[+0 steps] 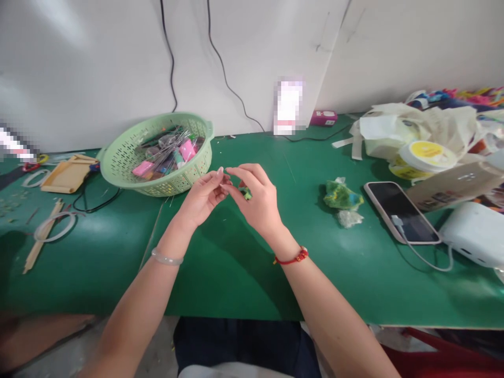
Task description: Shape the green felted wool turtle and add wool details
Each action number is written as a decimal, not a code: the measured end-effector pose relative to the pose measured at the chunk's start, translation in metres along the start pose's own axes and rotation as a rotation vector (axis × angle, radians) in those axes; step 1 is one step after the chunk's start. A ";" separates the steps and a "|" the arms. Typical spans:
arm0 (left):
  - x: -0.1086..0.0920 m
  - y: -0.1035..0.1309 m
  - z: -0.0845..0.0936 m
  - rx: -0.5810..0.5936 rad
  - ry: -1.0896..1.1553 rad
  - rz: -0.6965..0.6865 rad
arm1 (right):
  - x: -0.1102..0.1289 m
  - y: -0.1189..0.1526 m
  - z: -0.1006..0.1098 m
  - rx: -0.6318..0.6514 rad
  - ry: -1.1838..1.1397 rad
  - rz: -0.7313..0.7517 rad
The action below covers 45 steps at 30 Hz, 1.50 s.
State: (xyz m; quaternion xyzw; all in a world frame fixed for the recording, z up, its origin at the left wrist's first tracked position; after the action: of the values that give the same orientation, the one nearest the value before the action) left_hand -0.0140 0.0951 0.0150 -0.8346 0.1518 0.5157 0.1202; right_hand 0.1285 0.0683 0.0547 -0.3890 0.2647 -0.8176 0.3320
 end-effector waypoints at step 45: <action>-0.003 -0.003 0.008 -0.109 -0.252 -0.022 | -0.017 -0.004 0.000 0.133 -0.049 -0.004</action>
State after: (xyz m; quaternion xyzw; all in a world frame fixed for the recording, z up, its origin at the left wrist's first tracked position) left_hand -0.0208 0.1014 0.0146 -0.7703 0.0980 0.6224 0.0982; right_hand 0.1352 0.0836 0.0494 -0.3867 0.2008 -0.8241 0.3619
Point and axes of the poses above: each hand's wrist, its own y-axis away from the middle knuckle, its own z-axis out of the back of the hand, x = y × z, the point moved 6 cm from there along -y, towards the middle knuckle, and after that the axes turned 15 degrees about x, right-handed, at the moved point
